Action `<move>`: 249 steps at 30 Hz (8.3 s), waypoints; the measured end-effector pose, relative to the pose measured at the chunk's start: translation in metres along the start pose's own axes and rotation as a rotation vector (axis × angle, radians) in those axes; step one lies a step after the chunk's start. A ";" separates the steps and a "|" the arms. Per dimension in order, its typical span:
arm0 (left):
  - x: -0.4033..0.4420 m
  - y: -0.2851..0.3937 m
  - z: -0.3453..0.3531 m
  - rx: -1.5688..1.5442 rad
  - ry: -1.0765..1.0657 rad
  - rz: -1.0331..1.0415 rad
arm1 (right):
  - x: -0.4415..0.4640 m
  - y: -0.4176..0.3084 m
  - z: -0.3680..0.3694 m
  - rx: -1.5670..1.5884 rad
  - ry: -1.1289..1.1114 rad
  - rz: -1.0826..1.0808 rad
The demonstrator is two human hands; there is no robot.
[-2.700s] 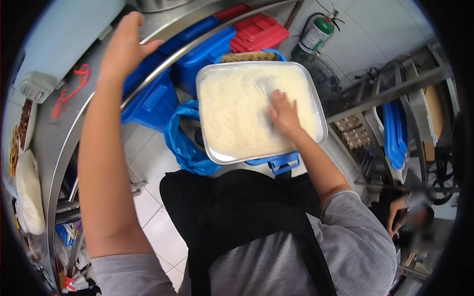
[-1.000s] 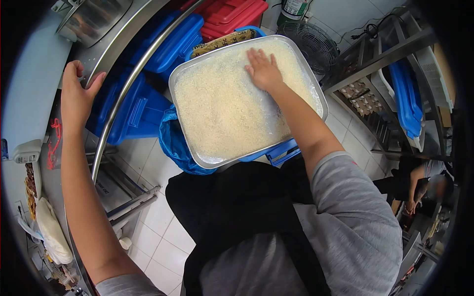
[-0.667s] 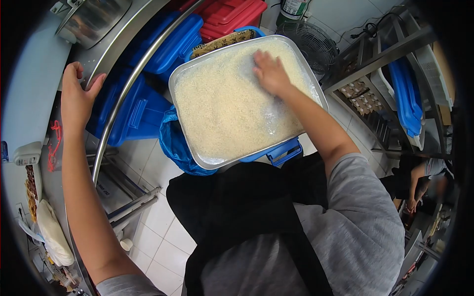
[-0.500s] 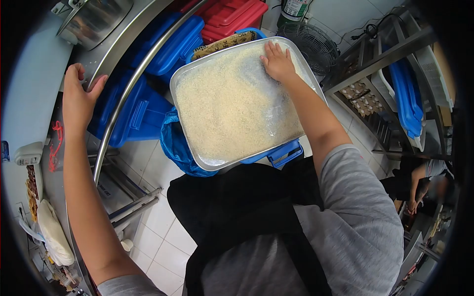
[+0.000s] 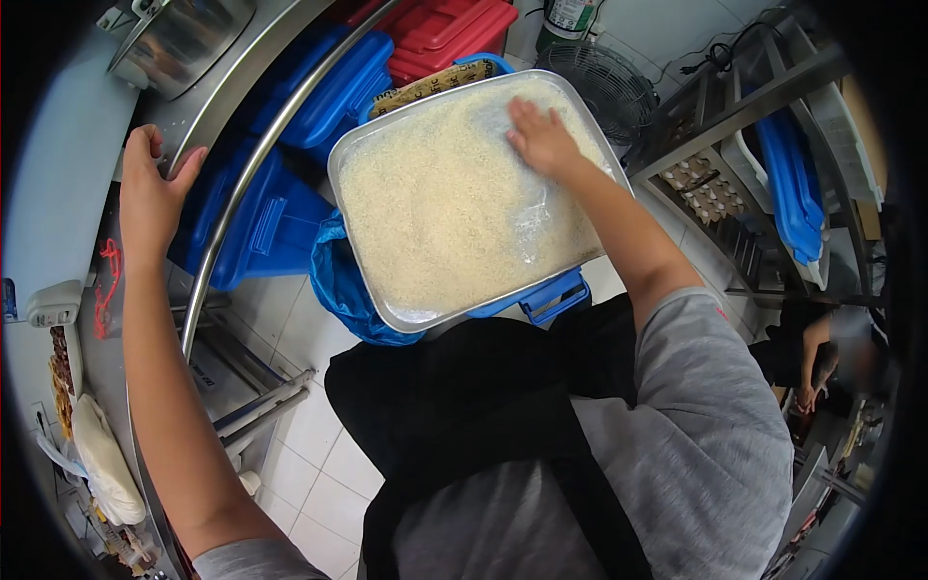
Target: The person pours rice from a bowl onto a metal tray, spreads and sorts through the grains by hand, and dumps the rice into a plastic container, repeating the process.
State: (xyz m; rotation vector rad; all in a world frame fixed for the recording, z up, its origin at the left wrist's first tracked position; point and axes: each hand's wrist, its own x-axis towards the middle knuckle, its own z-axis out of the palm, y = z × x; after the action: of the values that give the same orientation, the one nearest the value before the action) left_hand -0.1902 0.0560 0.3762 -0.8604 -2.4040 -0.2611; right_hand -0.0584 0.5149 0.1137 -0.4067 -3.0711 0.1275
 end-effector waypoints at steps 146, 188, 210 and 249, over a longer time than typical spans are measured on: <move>0.001 -0.006 0.005 0.058 0.020 0.032 | -0.036 0.004 -0.005 -0.094 0.153 0.089; -0.001 -0.007 0.006 0.045 -0.005 -0.001 | -0.079 -0.192 0.008 0.026 0.039 -0.421; 0.001 -0.005 0.005 -0.032 0.046 0.030 | -0.106 -0.076 -0.019 -0.062 -0.071 -0.284; -0.270 0.179 0.032 -1.559 -0.029 -1.471 | -0.230 -0.093 -0.048 0.431 0.317 -0.333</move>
State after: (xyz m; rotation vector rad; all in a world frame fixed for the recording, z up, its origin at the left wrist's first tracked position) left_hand 0.0800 0.0653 0.1937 0.7094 -1.9497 -2.7196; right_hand 0.1416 0.3692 0.1623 0.0990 -2.6466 0.6270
